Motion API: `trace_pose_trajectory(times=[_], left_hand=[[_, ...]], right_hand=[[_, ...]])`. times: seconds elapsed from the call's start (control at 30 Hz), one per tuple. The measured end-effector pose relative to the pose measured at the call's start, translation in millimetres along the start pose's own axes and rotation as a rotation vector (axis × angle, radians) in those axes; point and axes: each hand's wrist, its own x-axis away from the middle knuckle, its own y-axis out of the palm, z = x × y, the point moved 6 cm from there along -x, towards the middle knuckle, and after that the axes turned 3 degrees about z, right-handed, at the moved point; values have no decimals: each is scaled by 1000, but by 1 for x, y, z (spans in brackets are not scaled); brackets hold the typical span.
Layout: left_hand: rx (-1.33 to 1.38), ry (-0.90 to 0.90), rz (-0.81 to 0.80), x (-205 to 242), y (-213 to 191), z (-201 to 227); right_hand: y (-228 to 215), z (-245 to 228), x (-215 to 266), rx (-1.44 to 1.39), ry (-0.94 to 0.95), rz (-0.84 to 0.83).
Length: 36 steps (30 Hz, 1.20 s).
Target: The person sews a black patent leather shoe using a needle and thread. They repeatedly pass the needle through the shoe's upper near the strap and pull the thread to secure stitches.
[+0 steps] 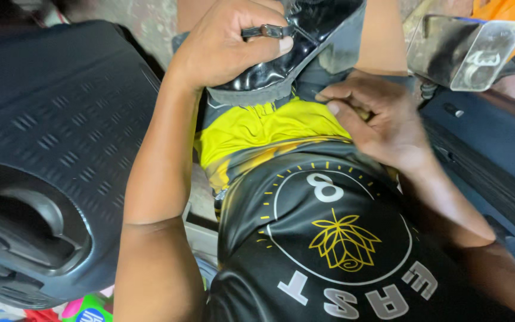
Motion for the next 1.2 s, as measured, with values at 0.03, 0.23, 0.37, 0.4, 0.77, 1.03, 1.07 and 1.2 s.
trace_pose_trajectory(times=[0.03,0.23,0.37,0.4,0.77,1.03,1.07,1.2], left_hand=[[22,46,-59,-4,-2,0],[-235,50,-75,-5,-8,-17],[-181,-48,25,-3,-11,-28],[-103,-36,13,-1,-9,-27],[161,72,-13,5,-5,-12],[472,17,67,24,-2,-12],[488,22,75,27,-2,-12],[525,28,97,36,-1,-13]], right_hand=[[8,6,-1,-62,15,-1],[24,27,1,-100,-5,-5],[17,27,5,-138,-101,76],[18,27,5,-117,-127,87],[13,28,15,-245,-77,155],[7,-4,21,-102,-231,184],[5,-7,23,-44,-191,199],[-2,-39,29,125,-302,209]])
